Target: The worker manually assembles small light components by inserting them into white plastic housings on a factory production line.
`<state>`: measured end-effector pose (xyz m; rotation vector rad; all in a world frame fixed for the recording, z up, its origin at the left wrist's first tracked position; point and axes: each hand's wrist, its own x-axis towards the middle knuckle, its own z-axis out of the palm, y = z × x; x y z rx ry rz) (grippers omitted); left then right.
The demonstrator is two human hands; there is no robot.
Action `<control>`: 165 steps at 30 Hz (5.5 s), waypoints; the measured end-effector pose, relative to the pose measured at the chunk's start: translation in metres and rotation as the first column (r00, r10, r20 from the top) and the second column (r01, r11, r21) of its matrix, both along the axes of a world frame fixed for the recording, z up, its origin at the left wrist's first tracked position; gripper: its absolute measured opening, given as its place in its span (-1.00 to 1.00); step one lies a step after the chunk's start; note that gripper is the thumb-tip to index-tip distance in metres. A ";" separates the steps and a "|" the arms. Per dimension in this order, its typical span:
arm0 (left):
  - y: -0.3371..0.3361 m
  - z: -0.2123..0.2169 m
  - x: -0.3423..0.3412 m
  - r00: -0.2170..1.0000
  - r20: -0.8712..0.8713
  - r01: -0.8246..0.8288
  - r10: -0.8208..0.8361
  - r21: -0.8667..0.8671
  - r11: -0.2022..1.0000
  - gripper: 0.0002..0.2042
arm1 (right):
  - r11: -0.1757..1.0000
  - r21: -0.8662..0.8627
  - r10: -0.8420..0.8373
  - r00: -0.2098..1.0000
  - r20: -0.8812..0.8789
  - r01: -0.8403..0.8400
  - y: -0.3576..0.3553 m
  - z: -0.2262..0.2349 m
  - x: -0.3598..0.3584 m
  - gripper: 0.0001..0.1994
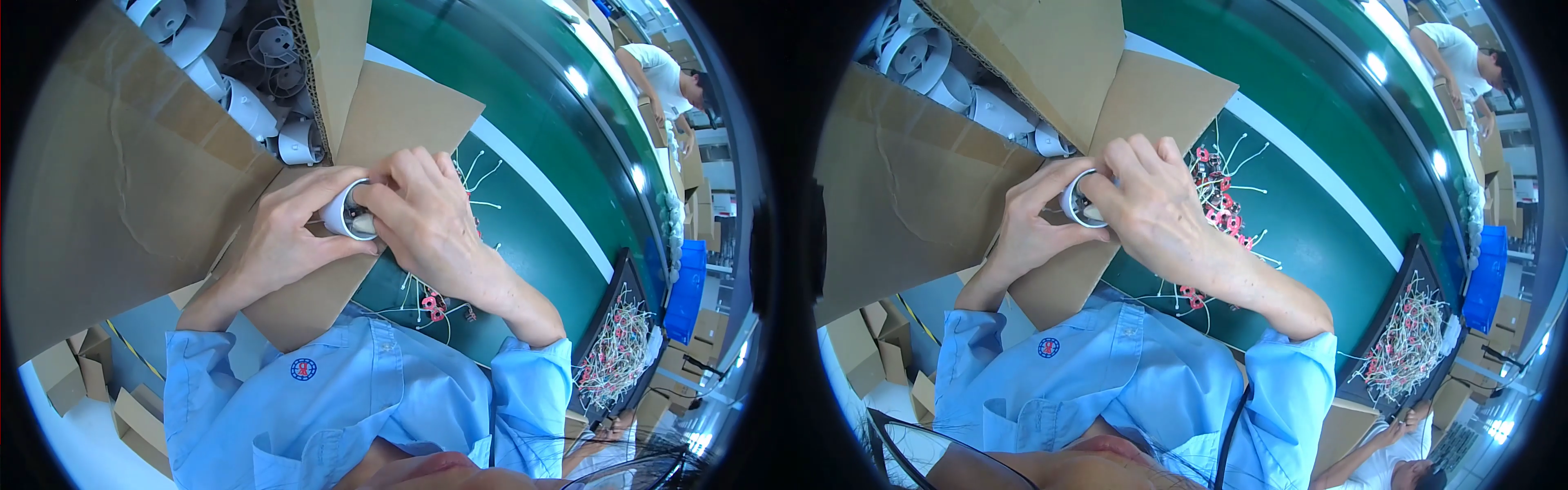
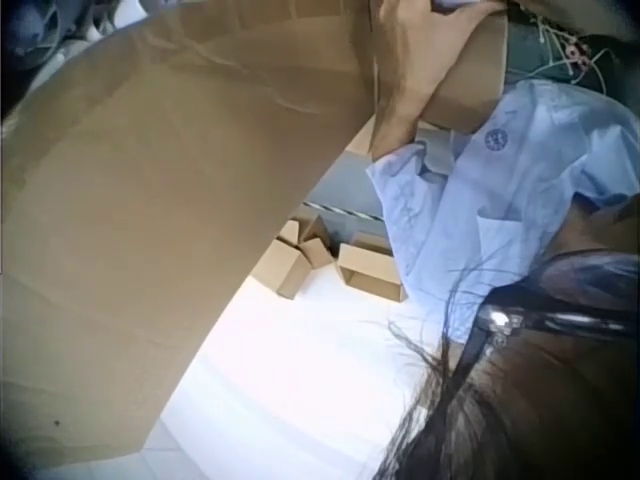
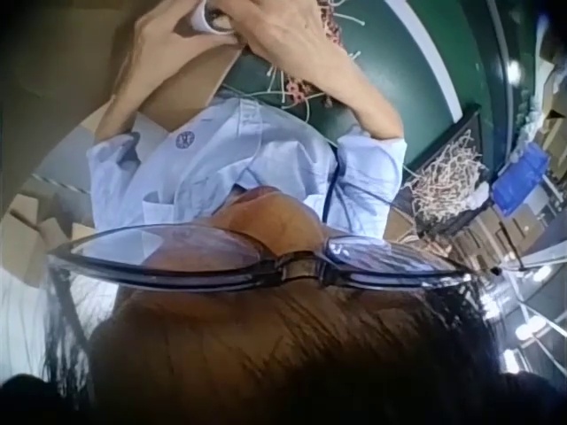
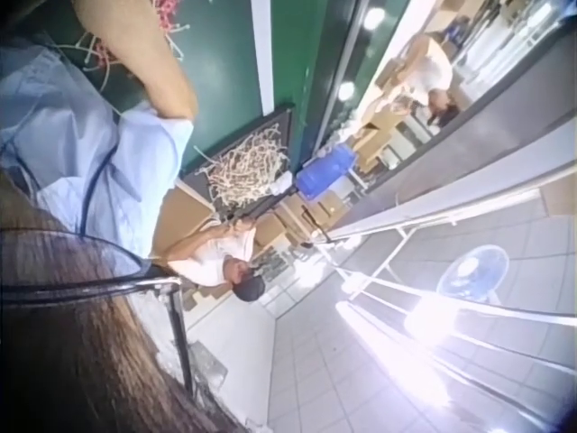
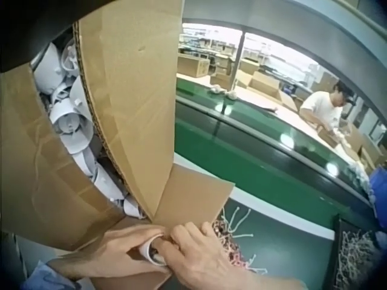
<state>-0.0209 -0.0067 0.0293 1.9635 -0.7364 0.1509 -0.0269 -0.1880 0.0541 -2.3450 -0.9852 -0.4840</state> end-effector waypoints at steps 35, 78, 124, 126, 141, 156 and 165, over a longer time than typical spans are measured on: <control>0.010 -0.018 0.032 0.739 0.672 -0.532 -0.044 0.623 0.573 -0.73 | 0.538 -0.036 -0.814 0.509 -0.279 0.842 -0.209 -0.100 0.103 -0.81; 0.013 -0.025 0.008 0.550 -0.587 -0.100 -0.594 -0.752 0.651 -0.24 | 0.721 0.585 -0.008 0.849 -0.529 0.371 -0.113 -0.002 -0.023 -0.73; 0.016 -0.010 0.020 0.842 -0.454 0.265 -0.291 -0.121 0.956 -0.43 | 0.930 -0.269 0.323 0.907 0.269 -0.252 -0.043 0.022 -0.013 -0.74; 0.015 -0.011 0.021 0.839 -0.456 0.277 -0.297 -0.112 0.954 -0.44 | 0.922 -0.267 0.343 0.910 0.235 -0.278 -0.043 0.024 -0.015 -0.75; 0.013 -0.006 0.025 0.849 -0.390 0.375 -0.356 -0.028 0.927 -0.40 | 0.912 -0.083 0.404 0.914 0.027 -0.401 -0.040 0.022 0.000 -0.79; -0.004 0.004 0.009 0.978 0.033 0.197 -0.207 0.186 0.963 -0.41 | 0.963 0.245 0.070 0.770 -0.634 0.114 -0.027 0.013 -0.012 -0.71; -0.008 0.012 -0.004 0.980 0.196 -0.018 -0.025 0.216 0.976 -0.33 | 0.979 0.183 -0.081 0.995 -0.056 0.090 -0.019 -0.002 -0.017 -0.67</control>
